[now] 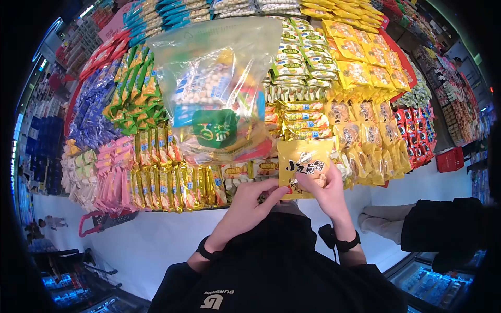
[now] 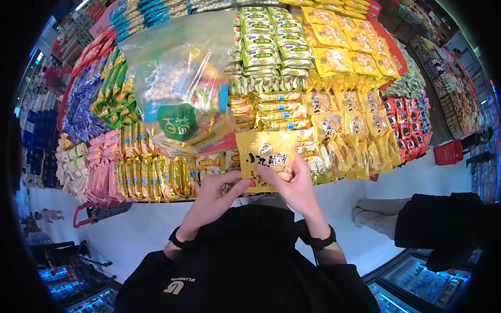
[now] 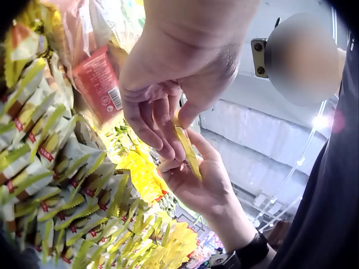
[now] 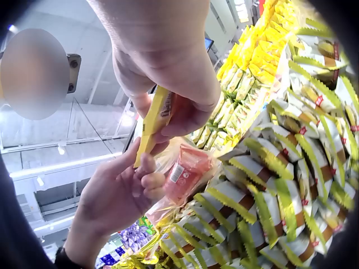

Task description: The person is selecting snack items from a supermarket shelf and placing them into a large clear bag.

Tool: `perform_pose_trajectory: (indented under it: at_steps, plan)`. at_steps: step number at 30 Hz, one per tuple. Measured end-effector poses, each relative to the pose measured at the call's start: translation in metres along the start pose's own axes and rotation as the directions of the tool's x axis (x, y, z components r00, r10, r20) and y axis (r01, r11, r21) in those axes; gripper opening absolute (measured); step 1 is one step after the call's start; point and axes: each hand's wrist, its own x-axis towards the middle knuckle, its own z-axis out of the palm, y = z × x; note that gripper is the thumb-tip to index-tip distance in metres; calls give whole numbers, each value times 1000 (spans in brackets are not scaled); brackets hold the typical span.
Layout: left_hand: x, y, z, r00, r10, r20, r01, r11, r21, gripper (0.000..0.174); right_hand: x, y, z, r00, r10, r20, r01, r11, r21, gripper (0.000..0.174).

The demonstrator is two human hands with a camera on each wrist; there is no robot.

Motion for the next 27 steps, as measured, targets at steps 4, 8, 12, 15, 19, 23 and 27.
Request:
perform_pose_trajectory:
  at_steps: [4,8,12,15,19,23,27]
  plan:
    - [-13,24,-24,944,302,-133,-236,900,367,12,15,-37,-14,996,-93,-1,93,990,-108,41]
    - [-12,66,-82,793,596,-128,-390,657,645,15,35,-93,-21,958,-284,38,286,932,-222,43]
    - [18,104,-139,677,716,-172,-304,484,821,20,74,-142,-13,846,-492,206,531,810,-247,43]
    - [53,126,-178,545,838,17,-307,181,934,23,127,-171,-2,705,-646,293,707,613,-353,47]
    - [84,138,-202,563,814,142,-301,42,953,25,162,-212,42,511,-759,403,858,419,-298,54]
    - [94,131,-217,725,677,127,-342,193,920,23,178,-224,69,538,-718,442,803,276,-529,51]
    - [90,122,-208,602,796,59,-393,232,890,15,211,-211,79,406,-682,608,841,19,-540,55]
